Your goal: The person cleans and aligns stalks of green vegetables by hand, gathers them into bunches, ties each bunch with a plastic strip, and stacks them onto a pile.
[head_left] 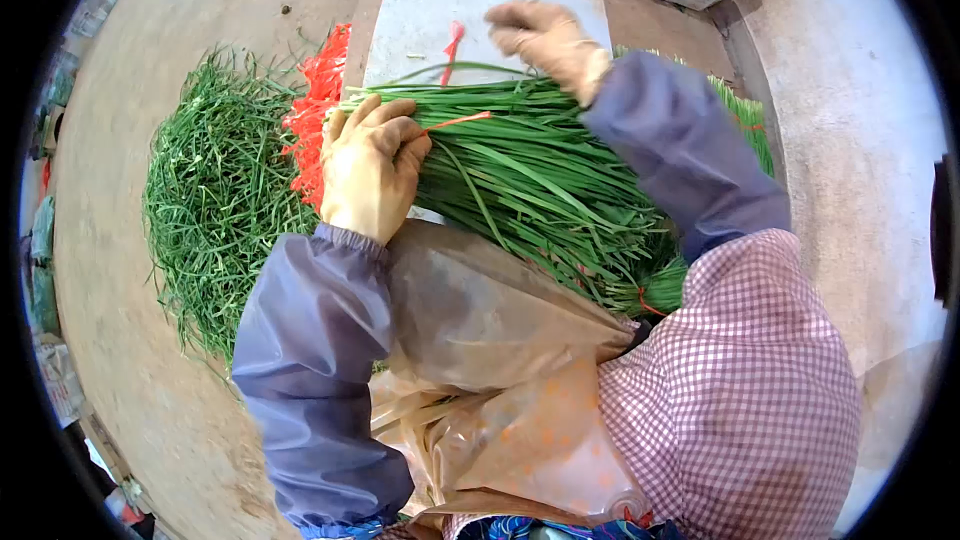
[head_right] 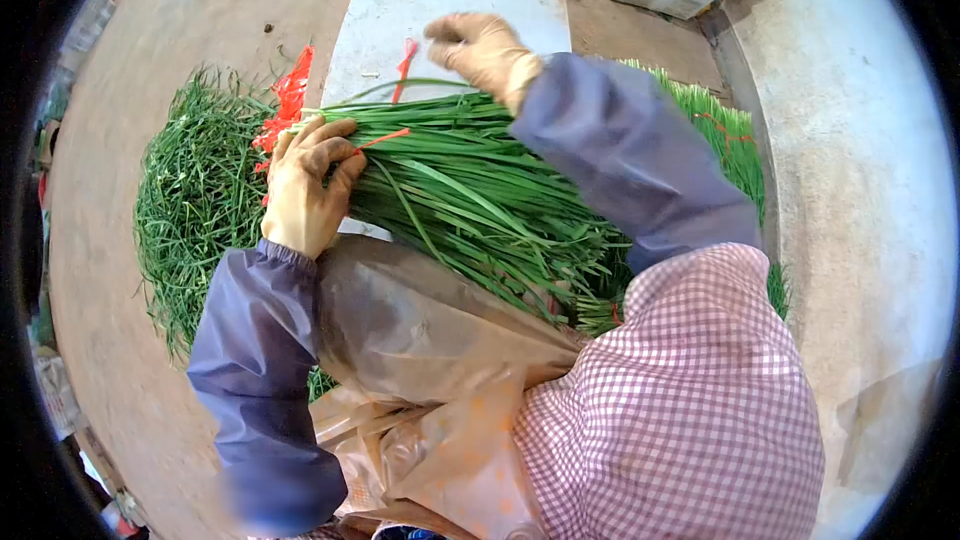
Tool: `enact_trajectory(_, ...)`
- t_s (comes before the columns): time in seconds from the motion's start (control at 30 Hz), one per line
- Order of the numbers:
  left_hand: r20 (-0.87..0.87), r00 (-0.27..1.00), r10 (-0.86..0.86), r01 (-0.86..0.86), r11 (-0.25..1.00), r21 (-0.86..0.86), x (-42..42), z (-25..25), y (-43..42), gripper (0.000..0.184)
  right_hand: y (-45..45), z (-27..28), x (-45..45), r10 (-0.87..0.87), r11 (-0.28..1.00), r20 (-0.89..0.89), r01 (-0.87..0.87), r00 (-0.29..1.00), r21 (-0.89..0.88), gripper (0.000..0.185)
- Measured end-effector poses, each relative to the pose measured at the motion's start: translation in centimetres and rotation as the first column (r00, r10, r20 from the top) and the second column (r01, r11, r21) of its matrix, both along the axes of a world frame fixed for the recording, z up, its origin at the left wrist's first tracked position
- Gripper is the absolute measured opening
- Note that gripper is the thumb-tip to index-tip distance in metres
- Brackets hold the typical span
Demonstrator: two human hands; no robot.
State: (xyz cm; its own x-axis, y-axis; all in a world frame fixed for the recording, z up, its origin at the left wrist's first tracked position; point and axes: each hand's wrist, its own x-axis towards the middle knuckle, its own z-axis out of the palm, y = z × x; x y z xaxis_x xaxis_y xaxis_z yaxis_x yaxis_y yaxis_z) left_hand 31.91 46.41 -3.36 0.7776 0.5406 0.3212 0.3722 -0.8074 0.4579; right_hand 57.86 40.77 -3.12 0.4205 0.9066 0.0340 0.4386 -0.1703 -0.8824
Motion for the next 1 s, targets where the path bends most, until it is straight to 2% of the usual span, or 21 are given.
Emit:
enact_trajectory(0.03,0.003,1.000,0.000,0.000,1.000,-0.019,0.0,-0.1,0.0,0.014,-1.8,3.1,-0.6,0.012,1.000,-0.077,-0.010,0.997,0.026,0.026)
enact_trajectory(0.07,0.006,1.000,-0.003,0.003,0.999,-0.037,0.0,0.0,0.1,0.014,-3.6,4.3,-0.3,0.104,0.986,-0.217,-0.073,0.971,0.147,0.020)
enact_trajectory(0.1,0.010,1.000,-0.008,0.008,0.998,-0.055,0.0,-0.1,0.1,0.014,-5.4,5.8,-0.2,0.215,0.967,-0.281,-0.164,0.935,0.194,0.017)
enact_trajectory(0.13,0.040,0.999,-0.001,0.002,1.000,-0.028,0.1,-0.5,0.2,0.014,-7.4,7.9,-0.6,0.342,0.937,-0.320,-0.296,0.884,0.184,0.015)
enact_trajectory(0.2,0.042,0.999,0.007,-0.005,0.999,-0.041,0.1,-0.6,0.3,0.014,-11.2,10.5,-1.9,0.476,0.864,-0.372,-0.502,0.797,0.030,0.014)
enact_trajectory(0.23,0.041,0.999,0.011,-0.009,0.999,-0.040,0.2,-0.7,0.4,0.014,-12.7,10.5,-2.4,0.490,0.843,-0.344,-0.536,0.801,-0.045,0.016)
enact_trajectory(0.3,0.019,1.000,0.006,-0.004,0.998,-0.058,0.2,-0.6,0.5,0.015,-14.9,9.8,-3.2,0.519,0.845,-0.058,-0.522,0.853,-0.118,0.017)
enact_trajectory(0.37,0.005,1.000,-0.007,0.007,0.998,-0.069,0.3,-0.6,0.6,0.015,-16.2,9.2,-3.5,0.516,0.845,0.072,-0.494,0.853,-0.206,0.019)
enact_trajectory(0.4,0.000,1.000,-0.013,0.013,0.997,-0.071,0.3,-0.6,0.7,0.015,-16.7,9.1,-3.9,0.511,0.847,0.041,-0.495,0.858,-0.196,0.018)
enact_trajectory(0.43,-0.005,1.000,-0.020,0.019,0.997,-0.073,0.2,-0.6,0.7,0.015,-17.2,8.9,-4.3,0.493,0.854,-0.073,-0.498,0.867,-0.148,0.018)
enact_trajectory(0.5,-0.024,1.000,-0.002,0.000,0.997,-0.082,0.2,-0.3,0.4,0.016,-17.5,8.5,-5.1,0.643,0.757,-0.178,-0.654,0.744,0.001,0.017)
enact_trajectory(0.53,-0.032,0.999,0.005,-0.007,0.997,-0.081,0.2,-0.4,0.4,0.016,-17.5,8.5,-5.7,0.708,0.667,-0.314,-0.745,0.633,0.003,0.017)
enact_trajectory(0.57,-0.039,0.999,0.011,-0.014,0.997,-0.080,0.3,-0.5,0.4,0.016,-17.5,8.0,-6.4,0.763,0.605,-0.314,-0.796,0.566,0.036,0.017)
enact_trajectory(0.63,-0.028,1.000,0.005,-0.007,0.997,-0.072,0.2,-0.6,0.6,0.016,-17.7,7.1,-7.4,0.676,0.717,-0.189,-0.695,0.712,-0.053,0.017)
enact_trajectory(0.67,-0.025,1.000,0.001,-0.002,0.997,-0.071,0.2,-0.7,0.6,0.017,-17.4,6.2,-7.1,0.583,0.811,0.046,-0.578,0.811,-0.093,0.017)
enact_trajectory(0.7,-0.020,1.000,-0.005,0.003,0.997,-0.079,0.1,-0.7,0.6,0.017,-16.8,5.3,-6.3,0.453,0.890,0.282,-0.444,0.846,-0.098,0.017)
enact_trajectory(0.73,-0.013,1.000,-0.008,0.007,0.996,-0.087,0.1,-0.6,0.6,0.017,-16.3,4.6,-5.6,0.299,0.954,0.270,-0.296,0.915,-0.053,0.018)
enact_trajectory(0.77,-0.006,1.000,-0.010,0.009,0.996,-0.094,0.0,-0.6,0.6,0.017,-15.8,4.3,-4.5,0.284,0.959,0.318,-0.267,0.905,-0.097,0.018)
enact_trajectory(0.83,-0.005,1.000,0.000,-0.001,0.996,-0.087,0.0,-0.8,0.7,0.017,-15.4,3.6,-3.3,0.294,0.947,0.142,-0.268,0.945,-0.174,0.018)
enact_trajectory(0.93,-0.020,1.000,-0.009,0.007,0.995,-0.099,0.2,-0.5,0.7,0.018,-14.8,3.9,-2.4,0.348,0.884,-0.050,-0.346,0.936,-0.314,0.022)
enact_trajectory(1.0,-0.030,1.000,-0.011,0.007,0.994,-0.106,0.1,-0.5,0.7,0.018,-14.7,4.0,-2.8,0.391,0.841,-0.019,-0.366,0.920,-0.398,0.024)
